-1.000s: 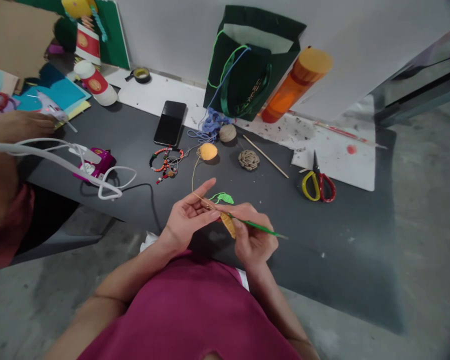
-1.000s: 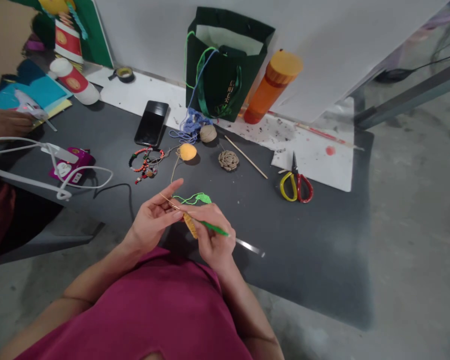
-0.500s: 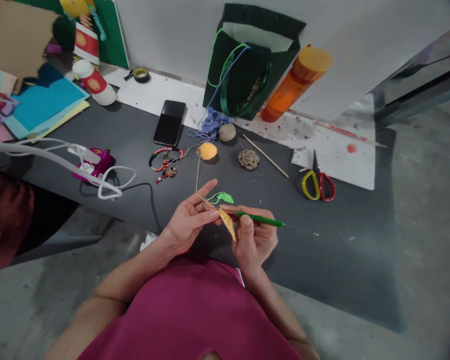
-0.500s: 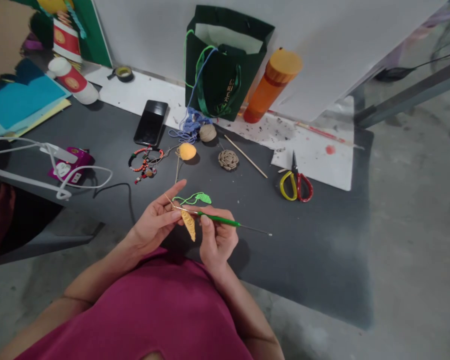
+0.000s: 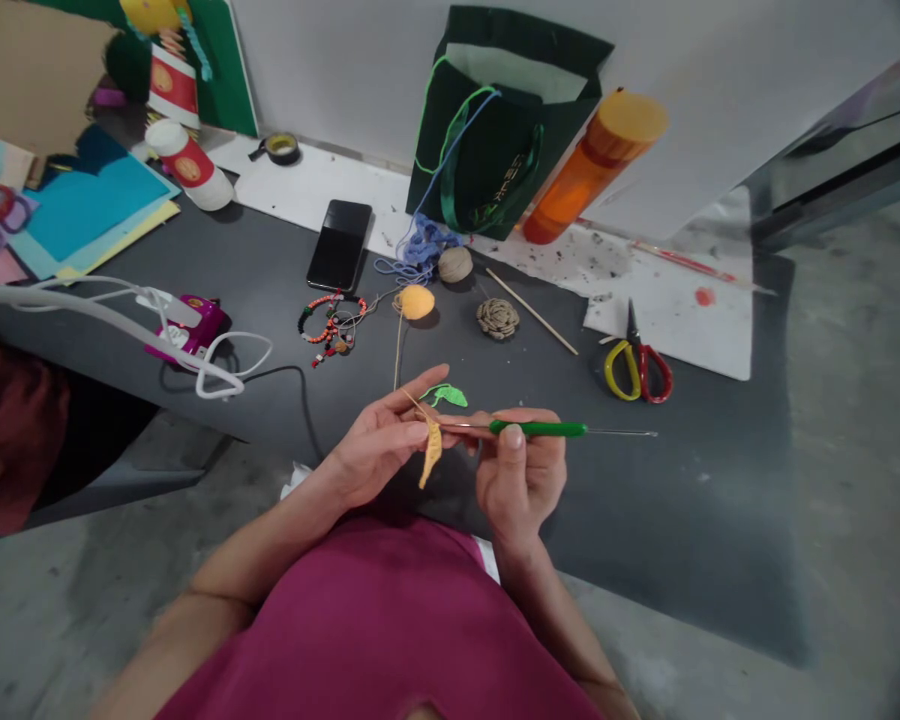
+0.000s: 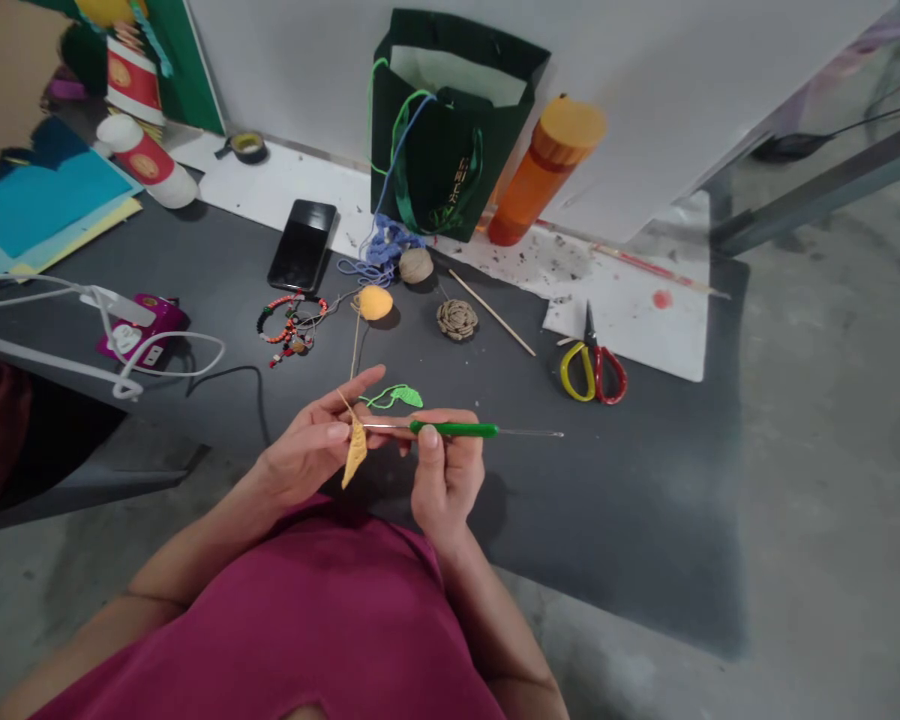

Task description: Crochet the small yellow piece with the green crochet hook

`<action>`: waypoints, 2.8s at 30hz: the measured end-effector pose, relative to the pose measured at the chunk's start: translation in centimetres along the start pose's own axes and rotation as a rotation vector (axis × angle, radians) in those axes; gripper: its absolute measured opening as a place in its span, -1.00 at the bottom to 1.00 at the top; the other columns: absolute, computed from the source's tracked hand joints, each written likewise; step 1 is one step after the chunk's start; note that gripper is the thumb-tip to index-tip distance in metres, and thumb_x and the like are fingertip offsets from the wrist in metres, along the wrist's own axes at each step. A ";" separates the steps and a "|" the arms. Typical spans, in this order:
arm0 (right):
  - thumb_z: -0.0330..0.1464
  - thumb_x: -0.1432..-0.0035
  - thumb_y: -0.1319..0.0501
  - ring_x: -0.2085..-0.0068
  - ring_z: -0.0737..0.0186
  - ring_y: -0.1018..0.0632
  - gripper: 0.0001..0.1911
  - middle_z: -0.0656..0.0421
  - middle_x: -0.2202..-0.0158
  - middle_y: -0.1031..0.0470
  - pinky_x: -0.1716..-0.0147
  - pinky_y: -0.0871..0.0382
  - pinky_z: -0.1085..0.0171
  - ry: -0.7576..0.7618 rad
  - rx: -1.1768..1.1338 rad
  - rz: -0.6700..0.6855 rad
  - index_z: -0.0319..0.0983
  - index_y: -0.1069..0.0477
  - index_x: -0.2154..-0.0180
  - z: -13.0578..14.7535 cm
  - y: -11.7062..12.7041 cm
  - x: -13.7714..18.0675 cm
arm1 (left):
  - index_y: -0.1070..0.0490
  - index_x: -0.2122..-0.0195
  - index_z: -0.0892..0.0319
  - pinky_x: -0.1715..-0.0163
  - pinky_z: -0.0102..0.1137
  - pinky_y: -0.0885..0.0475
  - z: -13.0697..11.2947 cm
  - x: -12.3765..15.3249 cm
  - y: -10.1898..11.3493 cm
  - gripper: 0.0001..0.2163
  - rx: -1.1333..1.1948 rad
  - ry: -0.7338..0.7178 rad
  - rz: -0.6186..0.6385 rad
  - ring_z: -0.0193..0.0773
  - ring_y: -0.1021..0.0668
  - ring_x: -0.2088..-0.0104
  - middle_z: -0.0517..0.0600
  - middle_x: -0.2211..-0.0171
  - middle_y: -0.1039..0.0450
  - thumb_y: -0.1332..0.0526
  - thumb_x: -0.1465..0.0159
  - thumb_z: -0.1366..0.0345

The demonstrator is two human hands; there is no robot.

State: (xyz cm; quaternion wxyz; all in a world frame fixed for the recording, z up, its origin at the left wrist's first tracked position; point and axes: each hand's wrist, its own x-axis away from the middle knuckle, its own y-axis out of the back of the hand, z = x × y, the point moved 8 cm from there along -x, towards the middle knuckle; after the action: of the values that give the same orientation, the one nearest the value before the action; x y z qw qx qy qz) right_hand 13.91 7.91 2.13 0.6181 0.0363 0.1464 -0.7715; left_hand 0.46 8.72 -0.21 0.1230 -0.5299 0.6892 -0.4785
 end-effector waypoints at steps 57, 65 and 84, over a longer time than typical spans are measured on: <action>-0.33 -0.26 -0.33 0.29 0.27 -0.66 -0.95 0.24 0.31 -0.66 0.30 -0.60 0.23 -0.093 -0.161 0.044 -0.06 -0.60 0.24 -1.4 -1.4 -0.6 | -0.49 -0.21 0.07 0.19 -0.44 -0.50 -1.6 0.3 0.9 -0.44 -0.325 -0.363 -0.140 -0.38 -0.59 0.35 -0.10 0.36 -0.60 -0.49 -0.16 0.32; -0.27 -0.22 -0.36 0.29 0.26 -0.65 -0.96 0.24 0.36 -0.65 0.24 -0.59 0.21 -0.062 -0.110 0.012 -0.07 -0.57 0.28 -1.1 -0.8 -1.1 | -0.51 -0.20 0.08 0.18 -0.39 -0.54 -1.6 0.5 1.1 -0.45 -0.332 -0.335 -0.156 -0.33 -0.62 0.36 -0.05 0.33 -0.64 -0.49 -0.15 0.31; -0.12 -0.26 -0.29 0.43 0.26 -0.65 -0.79 0.27 0.46 -0.62 0.45 -0.54 0.28 -0.174 -0.200 0.063 -0.10 -0.42 0.27 -0.8 -1.0 -1.7 | -0.51 -0.20 0.12 0.20 -0.35 -0.54 -2.4 1.1 1.1 -0.46 -0.410 -0.375 -0.199 -0.30 -0.61 0.38 -0.03 0.39 -0.62 -0.46 -0.17 0.27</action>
State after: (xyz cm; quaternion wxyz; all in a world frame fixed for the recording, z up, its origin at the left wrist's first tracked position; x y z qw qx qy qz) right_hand 13.29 9.95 1.98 0.6529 -0.0880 0.1674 -0.7335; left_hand -2.24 9.05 0.51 0.0913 -0.6879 0.6813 -0.2328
